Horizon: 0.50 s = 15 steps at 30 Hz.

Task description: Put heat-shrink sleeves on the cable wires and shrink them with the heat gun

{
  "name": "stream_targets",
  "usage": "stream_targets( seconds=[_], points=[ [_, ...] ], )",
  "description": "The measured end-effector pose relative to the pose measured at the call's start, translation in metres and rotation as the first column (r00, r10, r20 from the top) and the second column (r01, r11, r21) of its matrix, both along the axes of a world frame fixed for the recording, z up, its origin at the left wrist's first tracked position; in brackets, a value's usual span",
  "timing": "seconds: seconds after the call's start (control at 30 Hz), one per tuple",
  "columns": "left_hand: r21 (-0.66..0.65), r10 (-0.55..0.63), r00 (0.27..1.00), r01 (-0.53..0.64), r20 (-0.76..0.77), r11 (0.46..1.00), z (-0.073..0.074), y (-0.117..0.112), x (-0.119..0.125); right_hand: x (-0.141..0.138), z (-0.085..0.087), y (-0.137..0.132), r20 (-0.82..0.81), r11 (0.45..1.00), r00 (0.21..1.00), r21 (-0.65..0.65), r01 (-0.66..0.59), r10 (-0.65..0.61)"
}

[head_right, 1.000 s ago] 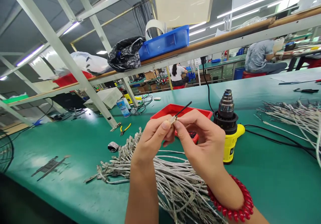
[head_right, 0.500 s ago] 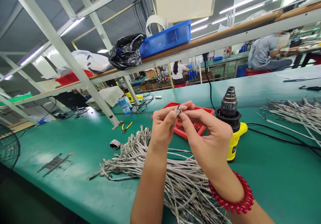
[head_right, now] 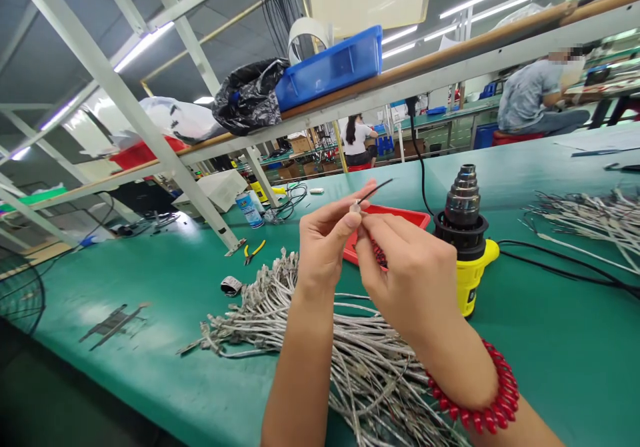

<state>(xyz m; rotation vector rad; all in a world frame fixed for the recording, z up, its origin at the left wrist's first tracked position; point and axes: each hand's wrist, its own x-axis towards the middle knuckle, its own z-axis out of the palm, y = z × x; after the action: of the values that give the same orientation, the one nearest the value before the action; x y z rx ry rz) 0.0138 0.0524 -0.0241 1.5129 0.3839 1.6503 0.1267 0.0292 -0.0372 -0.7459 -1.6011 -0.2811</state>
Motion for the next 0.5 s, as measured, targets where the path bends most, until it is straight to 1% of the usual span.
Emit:
stream_targets(
  seconds=[0.03,0.07,0.1,0.17,0.2,0.23,0.3,0.37,0.5],
  points=[
    [0.007,0.054,0.999,-0.054,0.006,0.999,0.000,-0.001,0.001,0.002,0.001,0.000,-0.055,0.999,0.998,-0.013,-0.033,0.032],
    [0.004,0.106,0.994,-0.106,0.007,0.994,0.001,-0.002,0.002,0.004,0.002,0.000,-0.153,0.994,0.984,-0.039,-0.099,0.092],
    [-0.001,0.152,0.988,-0.152,0.003,0.988,0.002,-0.004,0.002,0.005,0.003,-0.001,-0.278,0.979,0.946,-0.070,-0.193,0.167],
    [-0.005,0.210,0.977,-0.210,-0.031,0.978,0.004,-0.009,0.000,0.005,0.005,-0.002,-0.516,0.913,0.808,-0.109,-0.392,0.285],
    [0.001,0.220,0.974,-0.220,-0.056,0.976,0.006,-0.012,-0.001,0.005,0.006,-0.002,-0.593,0.875,0.738,-0.113,-0.471,0.321],
    [0.009,0.221,0.972,-0.221,-0.080,0.975,0.007,-0.015,-0.002,0.005,0.007,-0.003,-0.638,0.840,0.688,-0.114,-0.530,0.347],
    [0.025,0.220,0.968,-0.218,-0.120,0.976,0.011,-0.021,-0.005,0.006,0.008,-0.003,-0.666,0.800,0.644,-0.117,-0.589,0.377],
    [0.032,0.238,0.959,-0.235,-0.154,0.971,0.014,-0.026,-0.007,0.008,0.009,-0.003,-0.660,0.775,0.628,-0.108,-0.623,0.412],
    [0.035,0.282,0.933,-0.282,-0.222,0.959,0.017,-0.030,-0.009,0.009,0.010,-0.001,-0.637,0.777,0.620,-0.051,-0.627,0.458]
  ],
)
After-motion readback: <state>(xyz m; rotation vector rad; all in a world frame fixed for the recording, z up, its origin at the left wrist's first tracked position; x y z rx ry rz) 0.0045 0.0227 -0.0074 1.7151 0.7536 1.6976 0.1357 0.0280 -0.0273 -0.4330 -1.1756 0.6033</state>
